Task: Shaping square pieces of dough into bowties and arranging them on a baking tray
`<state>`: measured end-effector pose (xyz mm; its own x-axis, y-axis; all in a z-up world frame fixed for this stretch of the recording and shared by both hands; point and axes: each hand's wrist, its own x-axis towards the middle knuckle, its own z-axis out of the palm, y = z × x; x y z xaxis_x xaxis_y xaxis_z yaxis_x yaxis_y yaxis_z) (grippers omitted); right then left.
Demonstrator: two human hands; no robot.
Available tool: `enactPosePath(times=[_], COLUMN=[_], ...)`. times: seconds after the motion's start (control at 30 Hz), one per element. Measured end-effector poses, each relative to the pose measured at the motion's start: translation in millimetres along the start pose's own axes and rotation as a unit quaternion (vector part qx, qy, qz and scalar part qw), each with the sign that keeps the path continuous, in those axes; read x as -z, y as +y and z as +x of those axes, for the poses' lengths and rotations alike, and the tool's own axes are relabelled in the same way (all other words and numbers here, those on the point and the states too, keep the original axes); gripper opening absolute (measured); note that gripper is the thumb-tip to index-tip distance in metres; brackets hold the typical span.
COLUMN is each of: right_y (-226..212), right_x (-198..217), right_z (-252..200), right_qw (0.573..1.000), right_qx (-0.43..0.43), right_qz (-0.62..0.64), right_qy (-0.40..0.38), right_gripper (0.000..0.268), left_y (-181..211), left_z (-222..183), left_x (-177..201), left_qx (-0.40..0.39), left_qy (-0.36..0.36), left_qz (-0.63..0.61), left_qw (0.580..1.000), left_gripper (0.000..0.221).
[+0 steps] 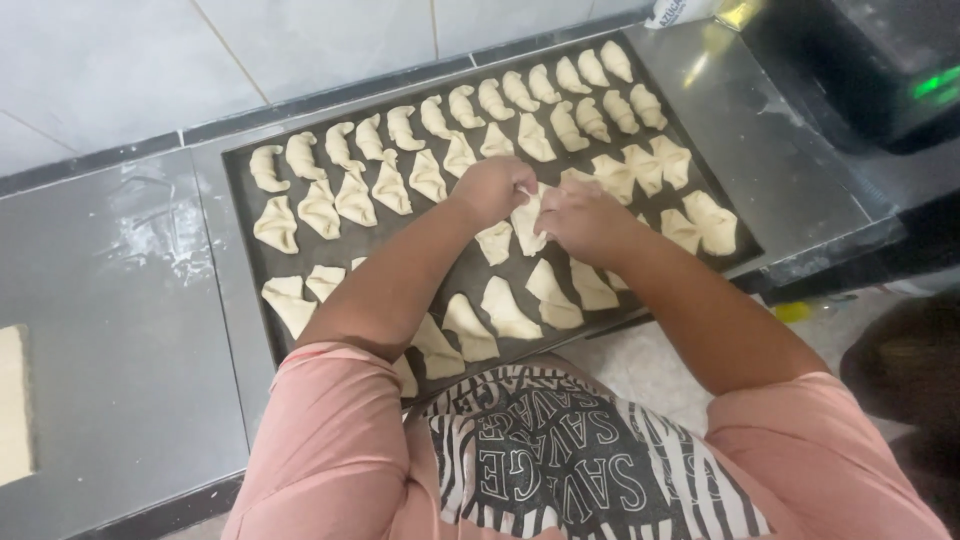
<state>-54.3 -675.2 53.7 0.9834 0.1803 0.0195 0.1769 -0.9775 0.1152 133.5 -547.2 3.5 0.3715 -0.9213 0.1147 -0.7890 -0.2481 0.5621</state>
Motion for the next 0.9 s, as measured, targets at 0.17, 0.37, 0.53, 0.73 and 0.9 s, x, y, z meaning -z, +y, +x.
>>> enactPosePath(times=[0.17,0.37,0.53,0.73,0.9], right_y=[9,22,0,-34,-33], right_x=[-5,-50,-39,9,-39], right_z=[25,43,39,22,6], right_qw=[0.998,0.999,0.996,0.981,0.987], right_qx=[-0.011,-0.004,-0.066,-0.136,0.039], right_qz=[0.046,-0.032,0.045,0.14,-0.04], right_qy=[-0.042,-0.012,-0.025,-0.008,0.151], right_gripper=[0.014,0.013,0.019,0.032,0.026], left_y=[-13,-10,0,4,1], left_z=[-12,-17,-29,-47,-53], left_x=[-4,10,21,20,21], left_qx=[-0.096,-0.085,-0.092,-0.122,-0.162], left_qy=[0.011,-0.014,-0.033,-0.052,-0.057], left_qz=[0.045,0.095,0.146,0.202,0.24], left_qw=[0.994,0.992,0.984,0.97,0.955], left_gripper=[0.008,0.01,0.021,0.022,0.017])
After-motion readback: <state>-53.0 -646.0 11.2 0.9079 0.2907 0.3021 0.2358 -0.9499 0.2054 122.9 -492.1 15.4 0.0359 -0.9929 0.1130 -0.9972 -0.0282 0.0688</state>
